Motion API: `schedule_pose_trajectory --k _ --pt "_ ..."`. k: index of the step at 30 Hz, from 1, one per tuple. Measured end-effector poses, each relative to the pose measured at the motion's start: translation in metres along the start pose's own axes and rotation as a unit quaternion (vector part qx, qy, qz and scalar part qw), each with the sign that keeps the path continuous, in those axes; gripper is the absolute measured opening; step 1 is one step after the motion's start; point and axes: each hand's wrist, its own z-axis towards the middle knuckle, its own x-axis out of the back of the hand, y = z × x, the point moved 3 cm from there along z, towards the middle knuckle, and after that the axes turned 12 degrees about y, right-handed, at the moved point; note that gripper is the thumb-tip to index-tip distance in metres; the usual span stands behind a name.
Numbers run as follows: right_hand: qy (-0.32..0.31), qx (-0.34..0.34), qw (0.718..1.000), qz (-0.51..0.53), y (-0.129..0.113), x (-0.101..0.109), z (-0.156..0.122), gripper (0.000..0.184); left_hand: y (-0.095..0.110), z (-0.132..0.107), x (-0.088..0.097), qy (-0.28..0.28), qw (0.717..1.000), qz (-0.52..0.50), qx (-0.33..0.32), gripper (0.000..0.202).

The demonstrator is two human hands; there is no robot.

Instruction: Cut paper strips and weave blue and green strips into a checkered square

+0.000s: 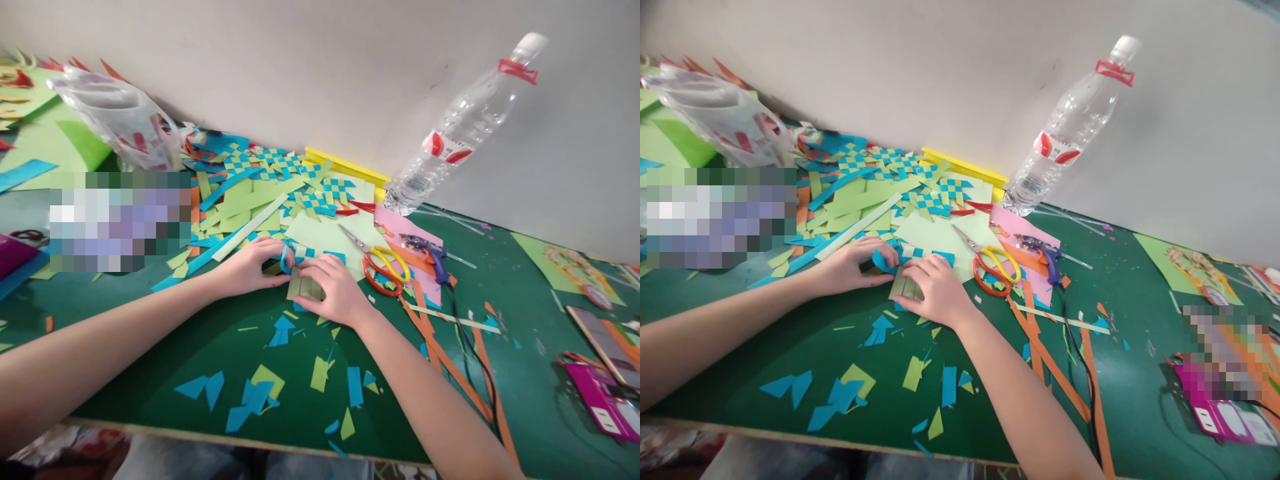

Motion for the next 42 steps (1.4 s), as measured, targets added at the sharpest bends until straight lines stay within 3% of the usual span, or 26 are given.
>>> schedule_pose_trajectory --k 15,20,34,42 --pt "0.036 -0.012 0.999 0.004 0.0005 0.0001 0.0012 0.004 -0.0030 -0.0012 -0.0064 -0.056 0.998 0.016 -0.004 0.038" --pt "0.045 -0.019 0.999 -0.013 0.0021 0.0002 0.0016 0.017 -0.0029 -0.0014 -0.0073 -0.067 0.997 0.032 0.011 0.039" --pt "0.029 0.018 0.999 -0.008 0.0034 0.0020 0.0013 0.022 -0.0032 -0.0007 -0.0078 -0.069 0.997 0.039 0.027 0.036" --pt "0.012 0.005 1.000 -0.009 0.0054 0.0007 0.0004 0.028 -0.0039 -0.0010 -0.0075 -0.063 0.996 0.040 0.045 0.037"
